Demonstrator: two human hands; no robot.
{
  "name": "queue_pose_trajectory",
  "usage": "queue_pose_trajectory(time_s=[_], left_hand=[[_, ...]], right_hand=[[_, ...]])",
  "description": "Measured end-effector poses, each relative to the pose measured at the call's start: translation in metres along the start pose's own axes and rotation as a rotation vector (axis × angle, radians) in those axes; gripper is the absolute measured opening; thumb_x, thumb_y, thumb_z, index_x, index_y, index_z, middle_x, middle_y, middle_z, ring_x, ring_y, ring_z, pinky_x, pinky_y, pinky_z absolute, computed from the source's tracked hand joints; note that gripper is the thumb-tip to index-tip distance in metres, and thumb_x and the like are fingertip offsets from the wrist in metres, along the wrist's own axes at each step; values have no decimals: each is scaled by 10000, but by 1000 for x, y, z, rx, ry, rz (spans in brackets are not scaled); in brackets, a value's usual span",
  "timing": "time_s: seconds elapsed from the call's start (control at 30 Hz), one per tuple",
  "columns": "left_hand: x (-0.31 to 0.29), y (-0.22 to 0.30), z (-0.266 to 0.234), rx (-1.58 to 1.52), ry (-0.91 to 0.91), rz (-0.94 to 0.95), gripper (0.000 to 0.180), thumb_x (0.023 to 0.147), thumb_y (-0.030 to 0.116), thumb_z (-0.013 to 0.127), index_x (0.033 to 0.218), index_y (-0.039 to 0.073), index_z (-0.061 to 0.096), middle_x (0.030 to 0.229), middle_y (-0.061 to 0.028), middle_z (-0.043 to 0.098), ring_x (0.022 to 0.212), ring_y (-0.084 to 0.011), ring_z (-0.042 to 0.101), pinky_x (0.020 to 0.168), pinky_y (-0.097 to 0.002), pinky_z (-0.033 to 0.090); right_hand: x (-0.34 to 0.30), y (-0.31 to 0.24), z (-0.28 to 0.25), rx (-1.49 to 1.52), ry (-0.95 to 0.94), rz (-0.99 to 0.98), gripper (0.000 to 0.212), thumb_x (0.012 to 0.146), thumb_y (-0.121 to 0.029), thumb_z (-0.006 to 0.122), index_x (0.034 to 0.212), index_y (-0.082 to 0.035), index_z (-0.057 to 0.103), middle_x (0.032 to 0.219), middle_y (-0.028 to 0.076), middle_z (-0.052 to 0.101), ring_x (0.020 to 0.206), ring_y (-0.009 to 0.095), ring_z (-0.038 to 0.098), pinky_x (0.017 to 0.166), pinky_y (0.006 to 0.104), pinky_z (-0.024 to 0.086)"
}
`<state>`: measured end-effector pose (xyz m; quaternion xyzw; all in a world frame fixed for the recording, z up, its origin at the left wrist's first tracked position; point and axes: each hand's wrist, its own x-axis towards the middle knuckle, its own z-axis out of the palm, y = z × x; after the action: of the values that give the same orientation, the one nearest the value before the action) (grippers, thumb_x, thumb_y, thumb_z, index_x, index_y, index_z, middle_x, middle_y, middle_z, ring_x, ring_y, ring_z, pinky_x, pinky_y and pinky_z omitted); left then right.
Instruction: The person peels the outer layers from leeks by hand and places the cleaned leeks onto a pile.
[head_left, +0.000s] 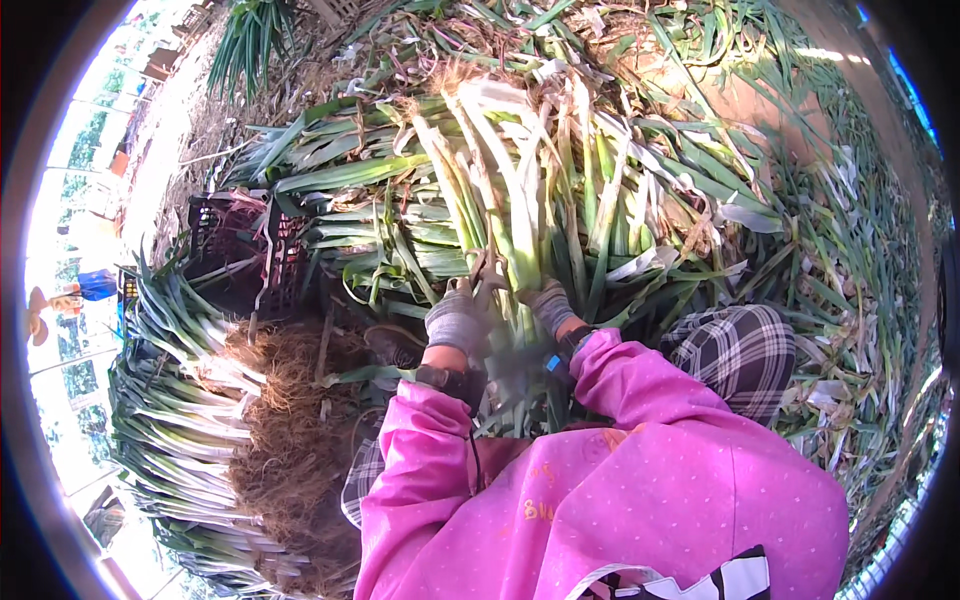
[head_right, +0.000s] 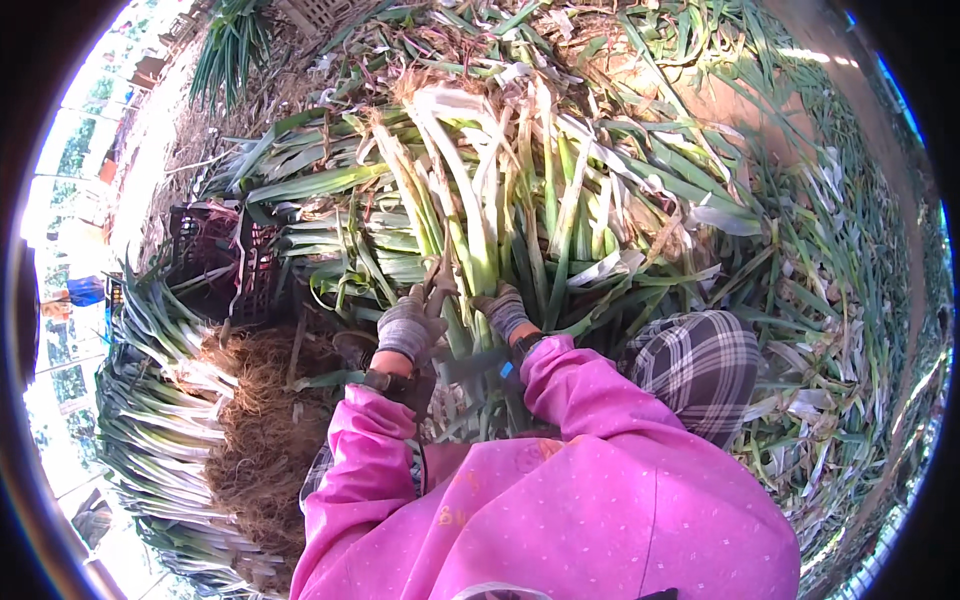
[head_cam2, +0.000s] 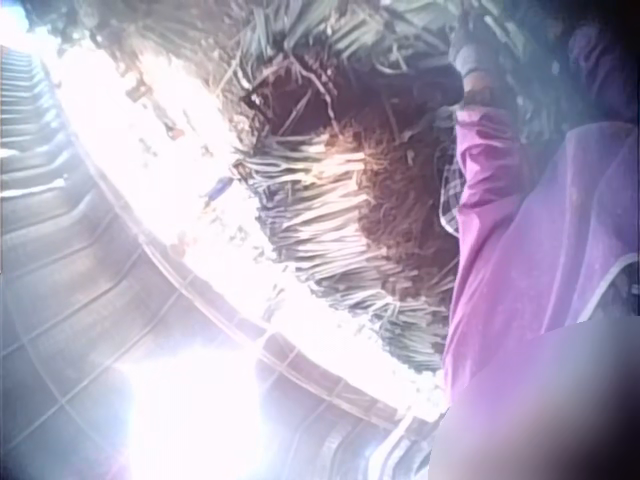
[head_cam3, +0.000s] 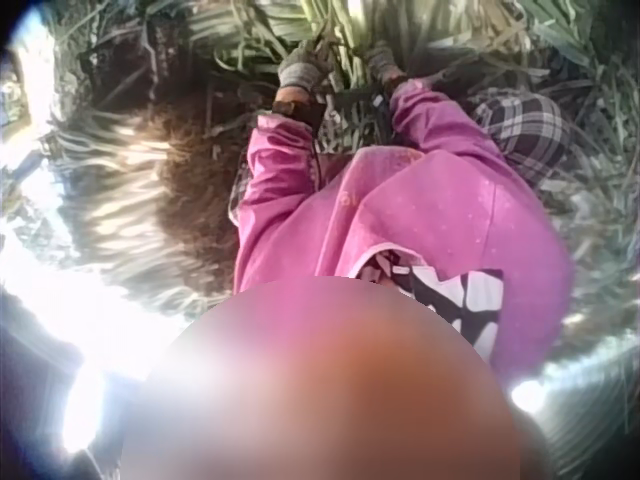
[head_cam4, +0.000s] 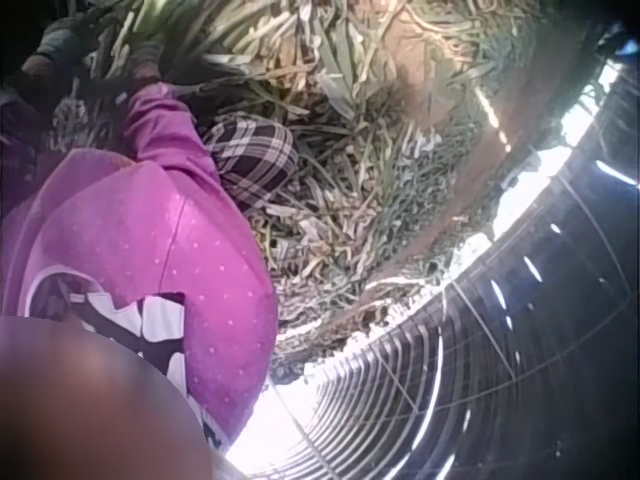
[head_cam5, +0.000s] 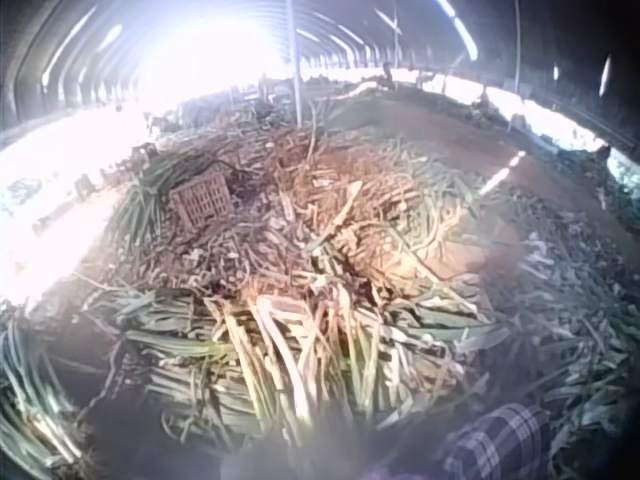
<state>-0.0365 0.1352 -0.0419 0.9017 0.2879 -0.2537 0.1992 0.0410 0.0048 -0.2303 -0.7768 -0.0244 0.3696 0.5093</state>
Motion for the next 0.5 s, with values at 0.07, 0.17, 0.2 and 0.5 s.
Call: queue_pose_trajectory(time_s=[0.07,0.17,0.2,0.5], left_hand=[[-4,-15,18,21,-7,21,545,667,333,572,1169,192,412,943,-185,581,836,-340,581,717,-423,464],[-21,-2,9,27,-203,73,656,715,353,547,1301,291,259,1008,-182,570,841,-340,580,749,-412,461],[-28,-10,15,-38,-192,268,725,736,377,532,1342,317,140,1020,-188,565,847,-340,581,757,-407,458],[-9,-11,-12,-71,-45,-11,613,613,300,623,1143,73,415,898,-220,578,806,-345,580,697,-425,459]], right_hand=[[-1,-11,2,47,-161,-2,502,606,-218,703,1012,31,544,886,171,604,810,259,578,759,341,448],[5,-13,-5,-178,-20,-43,476,610,-215,703,1004,10,560,857,142,615,763,217,583,713,335,462],[3,-18,-1,-174,-30,-44,476,610,-215,703,1004,10,560,857,142,615,763,217,583,713,335,462],[42,21,33,170,-209,185,516,575,-161,743,1007,34,539,881,122,598,799,205,551,752,313,435]])
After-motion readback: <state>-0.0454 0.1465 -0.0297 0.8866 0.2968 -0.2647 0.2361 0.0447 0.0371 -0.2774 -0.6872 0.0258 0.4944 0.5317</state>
